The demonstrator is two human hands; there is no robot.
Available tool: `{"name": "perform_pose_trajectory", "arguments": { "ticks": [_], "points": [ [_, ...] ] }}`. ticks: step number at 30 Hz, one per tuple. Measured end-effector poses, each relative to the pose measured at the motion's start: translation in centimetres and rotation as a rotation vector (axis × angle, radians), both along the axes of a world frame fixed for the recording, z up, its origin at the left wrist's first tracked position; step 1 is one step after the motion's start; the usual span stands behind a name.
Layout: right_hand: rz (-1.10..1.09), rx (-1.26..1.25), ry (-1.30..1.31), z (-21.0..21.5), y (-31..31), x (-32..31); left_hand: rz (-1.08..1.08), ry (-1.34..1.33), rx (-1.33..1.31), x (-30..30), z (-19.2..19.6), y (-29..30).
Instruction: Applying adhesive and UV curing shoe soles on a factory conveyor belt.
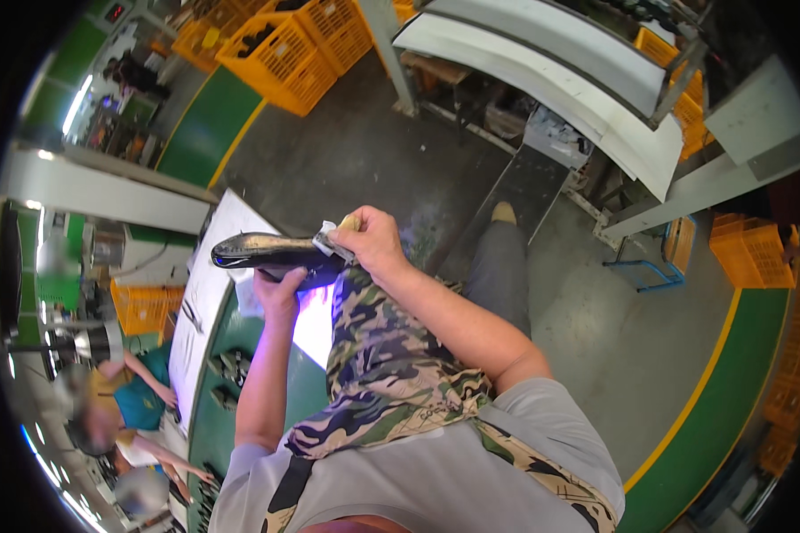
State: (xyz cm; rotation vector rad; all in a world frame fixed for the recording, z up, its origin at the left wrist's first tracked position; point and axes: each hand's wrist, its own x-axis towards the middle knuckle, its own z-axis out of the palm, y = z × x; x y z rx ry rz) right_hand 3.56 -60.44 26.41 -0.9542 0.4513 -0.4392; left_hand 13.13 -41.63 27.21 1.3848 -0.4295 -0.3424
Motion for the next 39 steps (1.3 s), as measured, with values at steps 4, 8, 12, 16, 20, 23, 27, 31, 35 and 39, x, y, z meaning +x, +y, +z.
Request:
{"name": "perform_pose_trajectory", "arguments": {
  "ticks": [4, 8, 12, 16, 20, 23, 27, 31, 35, 39],
  "points": [
    [-0.206, 0.179, -0.143, -0.2, -4.7, -0.3, -0.101, 0.007, -0.016, 0.9, 3.3, -5.4],
    [-0.275, 0.227, 0.016, -5.7, -11.1, -2.0, -0.188, -0.029, 0.087, 4.6, 5.0, -11.3],
    [-0.428, 0.327, 0.13, -11.8, -13.7, -3.6, -0.236, 0.068, 0.135, 7.0, 6.6, -17.2],
    [-0.476, 0.376, 0.227, -16.8, -14.2, -5.5, -0.207, 0.09, 0.116, 7.6, 6.7, -23.8],
    [-0.427, 0.392, 0.228, -18.9, -14.7, -7.2, -0.237, -0.056, -0.05, 5.0, 13.5, -29.1],
    [-0.413, 0.373, 0.243, -20.5, -15.3, -7.1, -0.192, -0.318, -0.195, 4.4, 21.0, -32.4],
    [-0.43, 0.365, 0.216, -20.4, -14.9, -6.2, -0.134, -0.794, -0.283, 6.0, 34.5, -35.3],
    [-0.378, 0.317, 0.258, -20.8, -15.3, -5.5, 0.079, -1.291, -0.165, 5.3, 48.2, -39.2],
    [-0.404, 0.335, 0.248, -21.0, -16.0, -6.3, 0.184, -1.842, 0.14, 3.3, 57.1, -45.6],
    [-0.383, 0.352, 0.196, -21.9, -15.2, -6.3, -0.022, -1.275, 0.373, -3.2, 57.9, -50.7]
  ]
}}
